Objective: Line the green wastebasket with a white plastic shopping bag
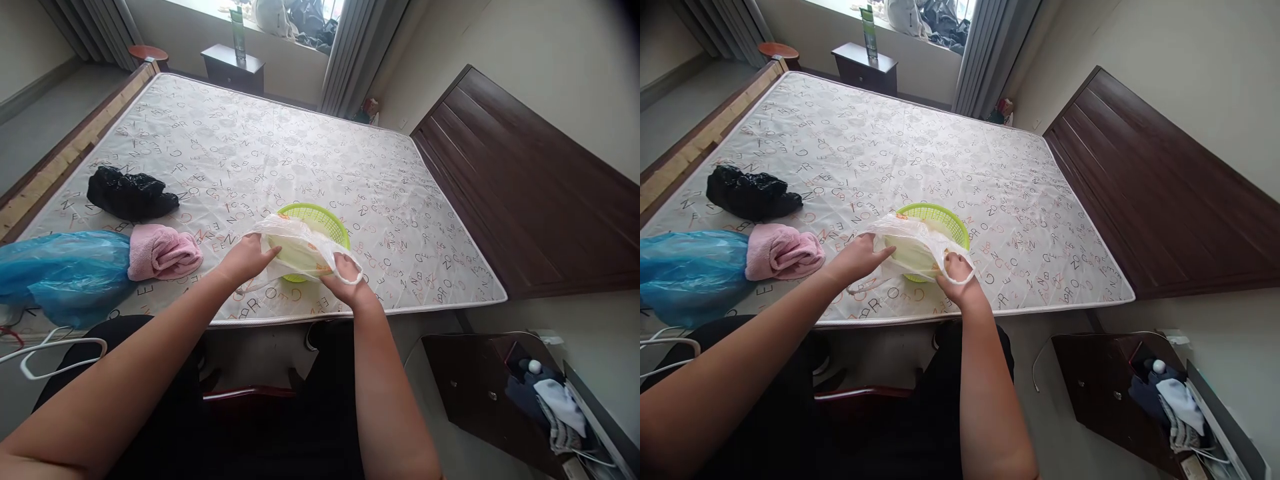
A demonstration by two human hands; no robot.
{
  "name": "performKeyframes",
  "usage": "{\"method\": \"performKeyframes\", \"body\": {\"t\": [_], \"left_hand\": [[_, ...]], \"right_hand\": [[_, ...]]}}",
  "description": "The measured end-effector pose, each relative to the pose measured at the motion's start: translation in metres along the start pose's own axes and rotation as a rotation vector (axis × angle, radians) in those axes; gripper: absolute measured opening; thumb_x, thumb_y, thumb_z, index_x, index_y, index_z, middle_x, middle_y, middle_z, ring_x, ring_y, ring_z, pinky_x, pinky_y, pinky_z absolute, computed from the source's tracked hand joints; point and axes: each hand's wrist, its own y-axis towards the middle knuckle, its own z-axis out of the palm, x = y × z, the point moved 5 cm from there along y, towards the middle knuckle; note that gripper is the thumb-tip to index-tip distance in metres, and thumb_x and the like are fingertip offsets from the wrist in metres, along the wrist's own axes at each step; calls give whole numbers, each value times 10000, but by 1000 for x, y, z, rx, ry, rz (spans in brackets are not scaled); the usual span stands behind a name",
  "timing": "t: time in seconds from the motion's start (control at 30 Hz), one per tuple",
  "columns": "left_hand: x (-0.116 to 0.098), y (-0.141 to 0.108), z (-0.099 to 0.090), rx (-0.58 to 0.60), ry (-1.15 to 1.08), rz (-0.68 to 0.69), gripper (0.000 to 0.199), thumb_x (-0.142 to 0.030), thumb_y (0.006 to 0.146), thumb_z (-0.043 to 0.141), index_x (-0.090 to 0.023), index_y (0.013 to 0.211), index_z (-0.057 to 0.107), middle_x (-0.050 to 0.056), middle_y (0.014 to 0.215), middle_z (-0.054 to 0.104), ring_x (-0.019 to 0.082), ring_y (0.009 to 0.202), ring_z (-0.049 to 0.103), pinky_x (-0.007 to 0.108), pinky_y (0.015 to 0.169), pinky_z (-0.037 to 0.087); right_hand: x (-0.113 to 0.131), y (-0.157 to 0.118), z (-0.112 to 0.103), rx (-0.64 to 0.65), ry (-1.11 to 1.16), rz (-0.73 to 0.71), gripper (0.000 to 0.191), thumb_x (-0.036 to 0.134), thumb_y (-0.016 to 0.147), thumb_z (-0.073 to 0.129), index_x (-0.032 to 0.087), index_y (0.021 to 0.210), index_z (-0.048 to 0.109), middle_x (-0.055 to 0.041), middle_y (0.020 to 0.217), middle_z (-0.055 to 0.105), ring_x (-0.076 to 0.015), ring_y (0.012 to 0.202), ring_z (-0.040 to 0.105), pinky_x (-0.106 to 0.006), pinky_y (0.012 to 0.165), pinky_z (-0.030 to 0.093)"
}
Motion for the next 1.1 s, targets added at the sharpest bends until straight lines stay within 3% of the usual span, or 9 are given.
{"method": "performKeyframes", "body": {"t": [0.17, 0.3, 0.47, 0.6, 0.7, 0.8, 0.93, 1.03, 1.1], "left_hand": [[-1, 2, 18, 18, -136, 10, 755, -571, 863, 674, -126, 1453, 523, 230, 1412, 591, 383, 1341, 551, 445, 1087, 454], [3, 5, 27, 8, -267, -67, 677, -423, 755, 789, -133, 1333, 589, 222, 1354, 623, 384, 1266, 596, 443, 1042, 490], [15, 12, 40, -42, -724, -230, 619, -260, 690, 783, -169, 1262, 562, 147, 1237, 683, 298, 1102, 682, 378, 912, 554], [19, 17, 48, -14, -1046, -276, 588, -330, 762, 784, -185, 1275, 538, 146, 1246, 693, 264, 1087, 699, 351, 877, 576], [24, 18, 42, -67, -975, -262, 595, -361, 778, 804, -188, 1278, 531, 155, 1291, 681, 258, 1119, 693, 350, 912, 579], [29, 19, 27, -133, -713, -242, 581, -262, 764, 767, -179, 1287, 526, 149, 1305, 668, 271, 1173, 667, 372, 998, 550], [26, 17, 3, -201, -350, -179, 627, -164, 695, 706, -144, 1290, 510, 192, 1382, 574, 328, 1345, 539, 414, 1119, 468], [20, 13, -8, -168, -293, -164, 689, -144, 690, 683, -139, 1340, 452, 192, 1339, 585, 325, 1282, 580, 407, 1075, 501], [14, 9, -10, -89, -269, -113, 702, -139, 696, 667, -160, 1360, 441, 164, 1254, 632, 324, 1182, 638, 404, 1003, 541]], "right_hand": [[-15, 13, -1, -153, 68, 92, 365, 417, 894, 565, 193, 1182, 549, -160, 1212, 611, -344, 1181, 560, -548, 1055, 461], [-18, 21, 0, -225, 174, 146, 541, 542, 846, 644, 177, 1212, 485, -185, 1270, 572, -346, 1223, 537, -533, 1069, 458], [-15, 25, 2, -304, 268, 262, 689, 570, 789, 709, 171, 1283, 442, -200, 1347, 531, -330, 1293, 513, -484, 1079, 461], [-7, 28, 3, -294, 315, 274, 655, 492, 769, 725, 198, 1297, 472, -168, 1375, 547, -302, 1301, 531, -446, 1094, 463], [-3, 29, 3, -245, 337, 241, 604, 453, 733, 749, 181, 1234, 548, -158, 1303, 615, -296, 1227, 589, -415, 1049, 496], [-1, 29, 3, -204, 413, 216, 602, 505, 742, 749, 177, 1224, 600, -138, 1246, 668, -279, 1139, 643, -382, 981, 529], [-3, 24, 3, -256, 482, 319, 741, 538, 810, 697, 223, 1452, 504, -118, 1316, 661, -254, 1115, 670, -350, 931, 544], [-4, 24, 5, -260, 458, 357, 791, 539, 880, 629, 283, 1584, 373, -101, 1398, 633, -257, 1180, 657, -361, 973, 533], [-7, 27, 7, -241, 389, 353, 726, 533, 896, 607, 262, 1549, 443, -114, 1422, 620, -277, 1236, 626, -385, 1024, 510]]}}
